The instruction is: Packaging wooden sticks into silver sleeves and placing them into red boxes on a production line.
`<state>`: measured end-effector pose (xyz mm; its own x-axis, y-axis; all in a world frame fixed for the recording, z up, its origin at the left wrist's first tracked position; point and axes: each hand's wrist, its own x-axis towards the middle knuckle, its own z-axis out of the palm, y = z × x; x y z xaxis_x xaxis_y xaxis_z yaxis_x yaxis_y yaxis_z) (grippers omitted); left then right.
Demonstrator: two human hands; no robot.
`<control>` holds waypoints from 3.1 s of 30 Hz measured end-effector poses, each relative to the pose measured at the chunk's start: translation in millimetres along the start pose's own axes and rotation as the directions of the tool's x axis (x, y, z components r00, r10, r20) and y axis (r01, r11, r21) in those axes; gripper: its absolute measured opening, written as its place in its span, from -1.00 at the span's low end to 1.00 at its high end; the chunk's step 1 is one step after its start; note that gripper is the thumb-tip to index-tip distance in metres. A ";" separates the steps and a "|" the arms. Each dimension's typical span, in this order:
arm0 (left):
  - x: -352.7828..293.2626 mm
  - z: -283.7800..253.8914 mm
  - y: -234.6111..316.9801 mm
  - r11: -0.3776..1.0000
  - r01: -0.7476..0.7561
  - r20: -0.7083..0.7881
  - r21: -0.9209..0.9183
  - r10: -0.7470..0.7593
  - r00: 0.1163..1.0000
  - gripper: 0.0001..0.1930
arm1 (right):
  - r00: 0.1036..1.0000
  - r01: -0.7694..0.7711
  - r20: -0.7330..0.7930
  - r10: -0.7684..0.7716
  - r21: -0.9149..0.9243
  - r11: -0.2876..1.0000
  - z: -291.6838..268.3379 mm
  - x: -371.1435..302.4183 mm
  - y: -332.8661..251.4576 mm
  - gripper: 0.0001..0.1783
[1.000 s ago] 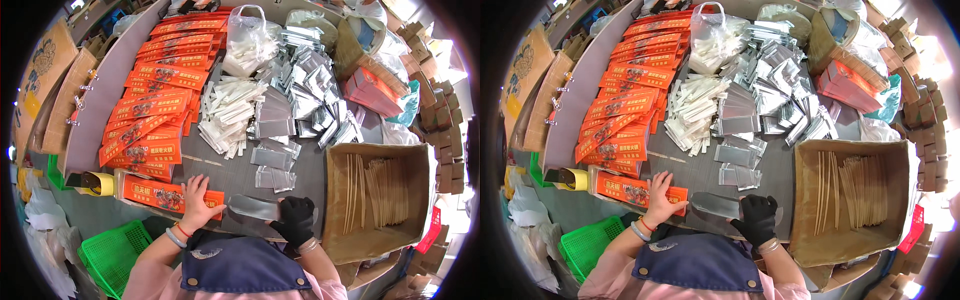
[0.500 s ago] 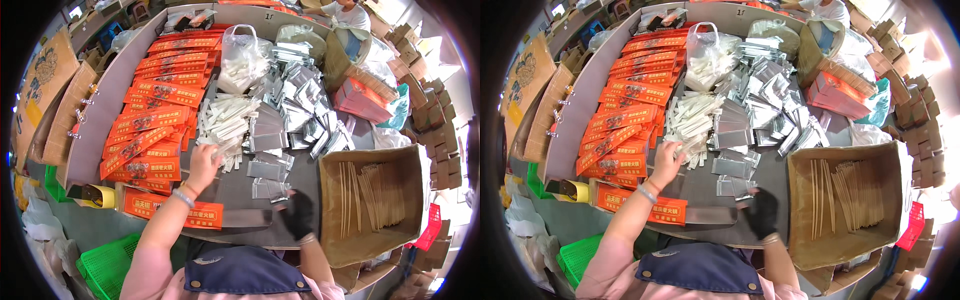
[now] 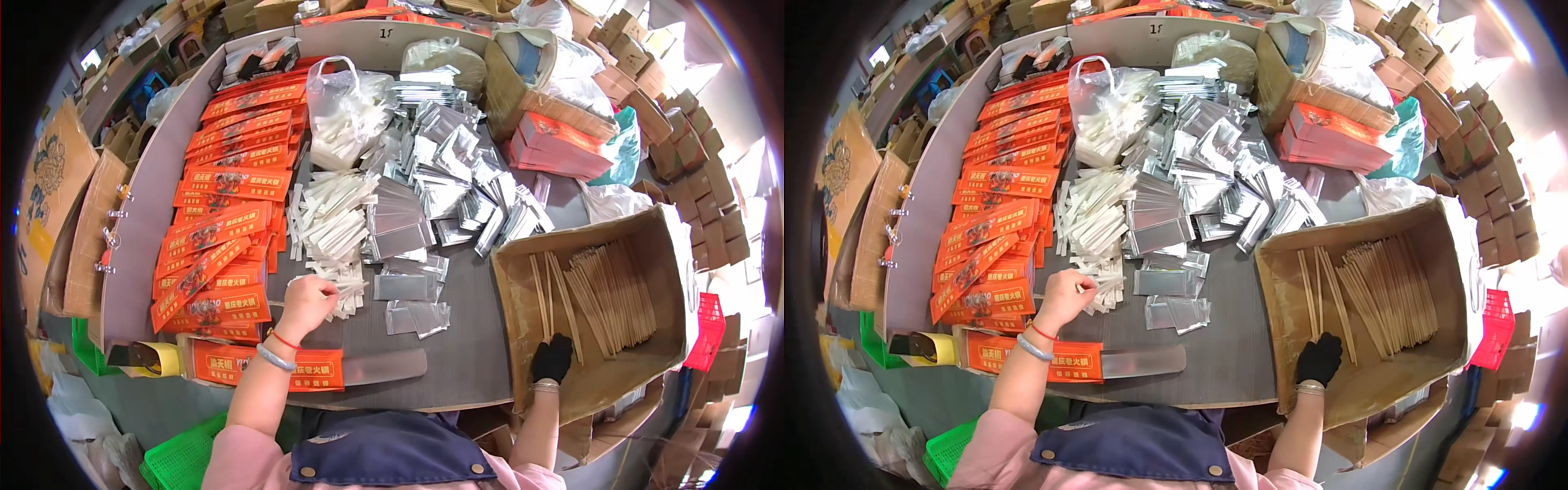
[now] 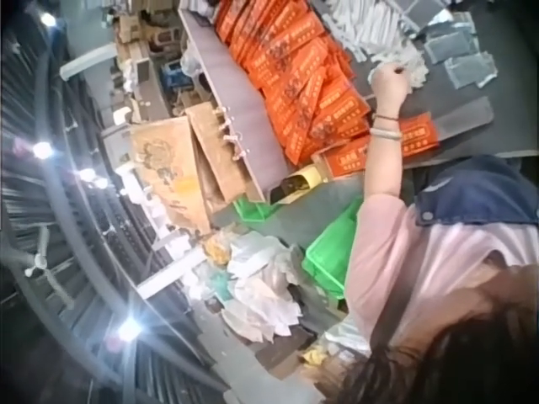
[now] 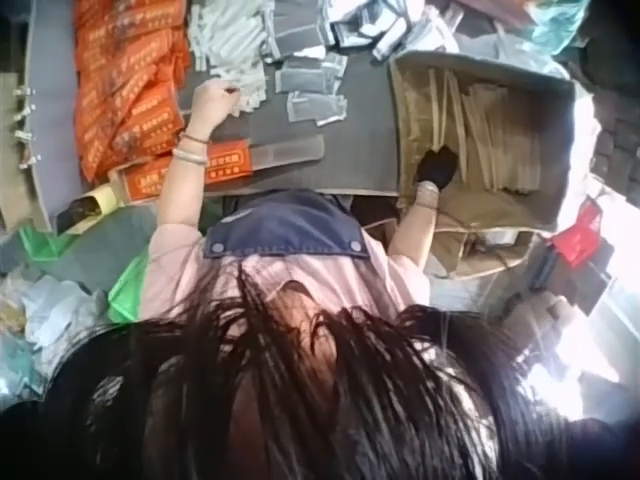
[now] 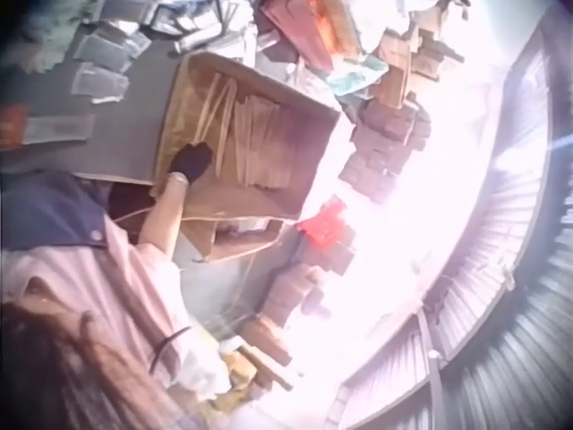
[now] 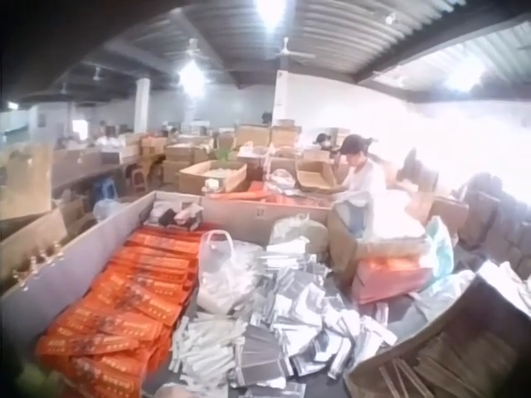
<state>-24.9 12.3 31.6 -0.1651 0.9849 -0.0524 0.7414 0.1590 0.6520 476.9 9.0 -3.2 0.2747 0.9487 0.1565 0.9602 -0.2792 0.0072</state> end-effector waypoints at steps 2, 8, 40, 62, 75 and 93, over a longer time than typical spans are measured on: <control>4.2 9.3 20.7 0.992 -0.118 -0.059 0.051 0.121 0.991 -0.91 | 0.998 -0.022 0.046 0.030 -0.155 0.988 -12.9 -1.3 -20.3 -0.80; 25.5 55.4 52.7 0.962 -0.267 0.249 0.056 0.246 0.937 -0.93 | 0.990 -0.071 0.097 0.103 -0.296 0.953 -20.9 -4.2 -32.1 -0.79; -122.0 18.5 33.5 0.929 -0.320 0.190 0.188 0.286 0.939 -0.25 | 0.718 0.414 0.177 -0.673 0.668 0.618 -22.7 -62.1 -147.7 -0.87; -113.7 -16.7 -0.7 0.933 -0.044 -0.093 0.356 0.083 0.992 -0.17 | 0.659 0.639 0.005 -0.752 0.524 0.563 -79.1 -65.4 -169.4 -0.27; -135.8 18.8 -3.2 0.978 0.120 0.001 0.172 -0.122 0.992 -0.01 | 0.415 0.713 0.100 -0.905 0.582 0.391 -54.7 -106.5 -222.0 -0.25; 12.4 84.2 44.4 0.870 -0.453 0.090 0.192 0.444 0.891 -0.93 | 0.986 -0.168 0.017 0.167 0.056 0.984 -6.6 7.1 -1.0 -0.51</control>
<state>60.7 37.4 -3.8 0.2409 0.9547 0.1746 0.8452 -0.2948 0.4458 477.6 15.0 4.4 0.4323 0.8910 0.1387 0.9017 -0.4259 -0.0746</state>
